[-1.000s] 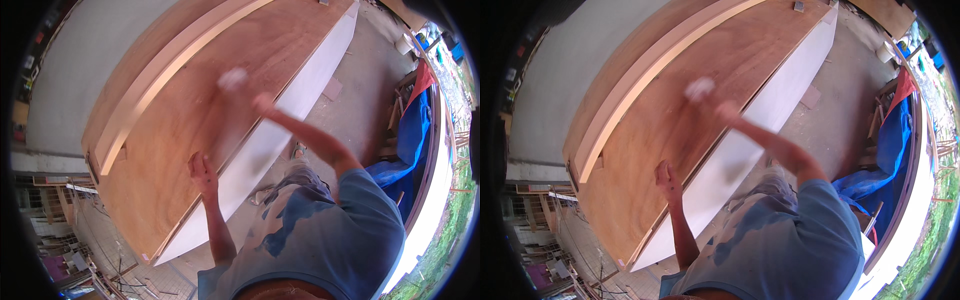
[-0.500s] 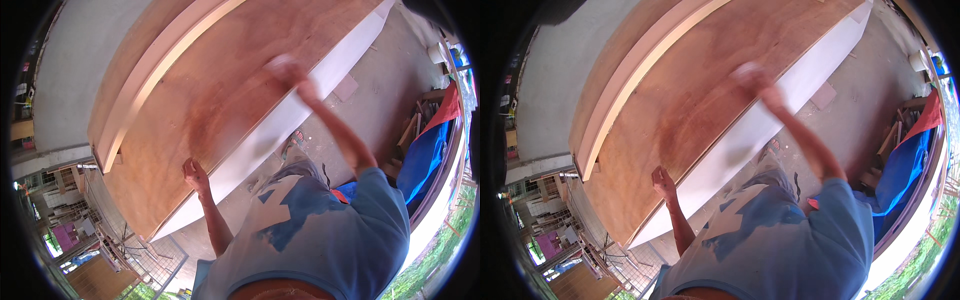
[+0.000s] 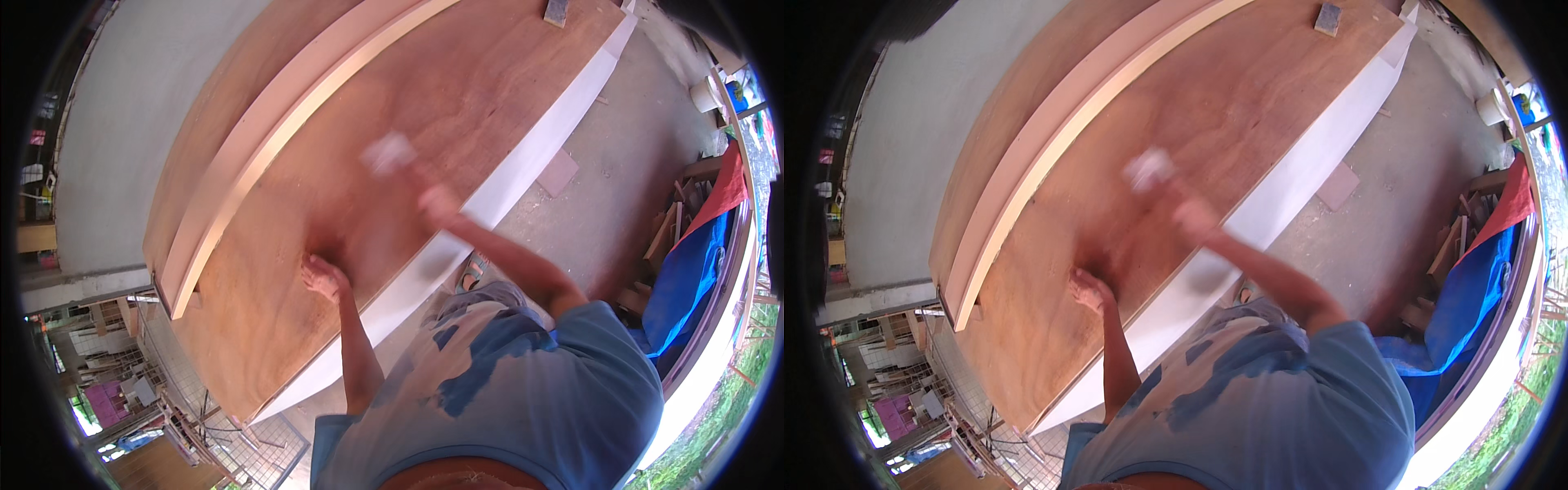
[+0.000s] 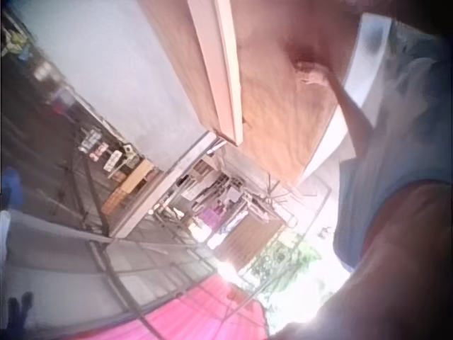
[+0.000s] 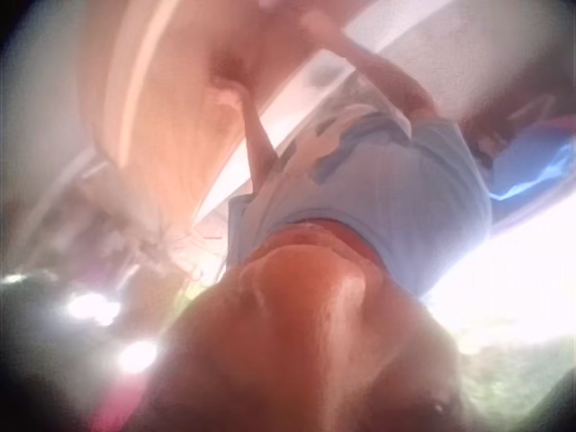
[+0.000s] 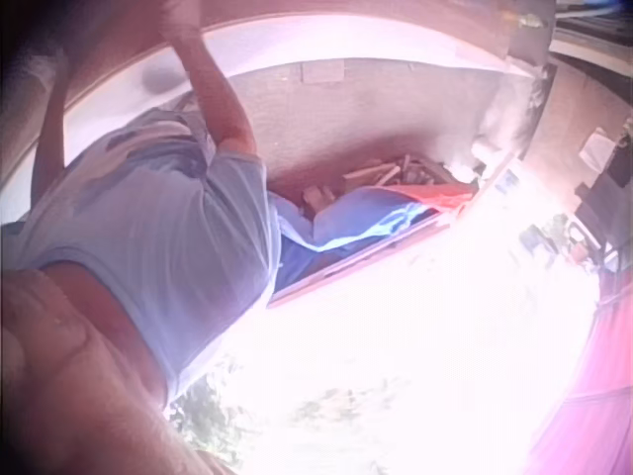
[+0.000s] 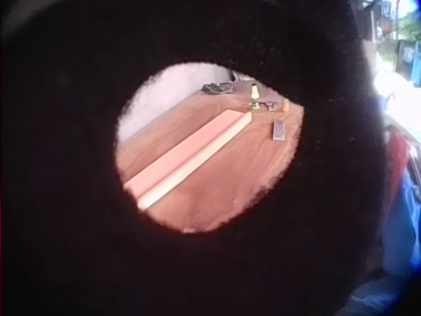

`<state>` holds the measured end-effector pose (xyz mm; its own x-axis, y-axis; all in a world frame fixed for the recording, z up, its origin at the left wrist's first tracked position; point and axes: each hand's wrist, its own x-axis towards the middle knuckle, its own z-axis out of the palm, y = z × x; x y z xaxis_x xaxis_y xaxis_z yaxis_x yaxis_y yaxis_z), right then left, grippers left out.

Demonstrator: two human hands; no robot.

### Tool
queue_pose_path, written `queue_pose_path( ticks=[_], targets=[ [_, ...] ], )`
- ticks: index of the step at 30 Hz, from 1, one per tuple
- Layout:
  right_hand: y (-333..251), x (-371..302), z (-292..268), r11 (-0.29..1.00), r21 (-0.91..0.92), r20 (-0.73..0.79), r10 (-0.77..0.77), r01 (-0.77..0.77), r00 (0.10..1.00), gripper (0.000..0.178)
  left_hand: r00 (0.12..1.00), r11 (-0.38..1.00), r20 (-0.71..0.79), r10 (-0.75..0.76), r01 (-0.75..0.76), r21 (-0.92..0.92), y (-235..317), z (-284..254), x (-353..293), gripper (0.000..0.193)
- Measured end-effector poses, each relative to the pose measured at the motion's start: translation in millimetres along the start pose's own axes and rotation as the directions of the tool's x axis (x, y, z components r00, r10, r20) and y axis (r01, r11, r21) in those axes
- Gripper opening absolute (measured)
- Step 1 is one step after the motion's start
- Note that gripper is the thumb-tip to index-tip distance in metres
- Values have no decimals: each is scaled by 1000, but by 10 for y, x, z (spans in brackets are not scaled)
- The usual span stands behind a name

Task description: The person applies glue from a yellow bottle to the edges of a wooden board and attaches smaller wooden pieces to form a frame-like structure. The person then moves the assembled piece and places it on a larger white board.

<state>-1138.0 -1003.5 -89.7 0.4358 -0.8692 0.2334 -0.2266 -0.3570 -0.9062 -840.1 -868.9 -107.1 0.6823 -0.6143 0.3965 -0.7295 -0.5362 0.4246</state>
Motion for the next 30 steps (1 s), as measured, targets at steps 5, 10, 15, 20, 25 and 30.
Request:
queue_pose_path(
  ticks=[5, 10, 15, 20, 25, 30],
  targets=[
    [-620, 572, 1213, 686, -274, 261, -621, 674, 739, 37, 999, 972, -46, -22, 11, -237, -22, -72, 30, 59],
    [-557, 1392, 705, 784, -204, 38, -592, 586, 805, 29, 999, 995, -23, 31, -33, -97, -58, -142, 20, 62],
    [543, 1468, -1185, 875, -482, -182, -150, 45, 972, 44, 992, 999, -118, 35, -37, -17, -78, -294, 30, 56],
    [1736, -1125, -3891, 487, -600, -728, -6, -634, 685, 41, 986, 977, -147, 78, -104, -185, 5, -223, 39, 45],
    [1570, -4939, -4483, 252, 17, -891, 443, -968, 99, 69, 987, 950, -158, 8, -57, -306, 135, -4, -48, 40],
    [1465, -6327, -3412, -257, -464, -675, 723, -848, 150, 47, 994, 992, 112, -10, -4, 123, 123, -293, -133, 55]
  ],
)
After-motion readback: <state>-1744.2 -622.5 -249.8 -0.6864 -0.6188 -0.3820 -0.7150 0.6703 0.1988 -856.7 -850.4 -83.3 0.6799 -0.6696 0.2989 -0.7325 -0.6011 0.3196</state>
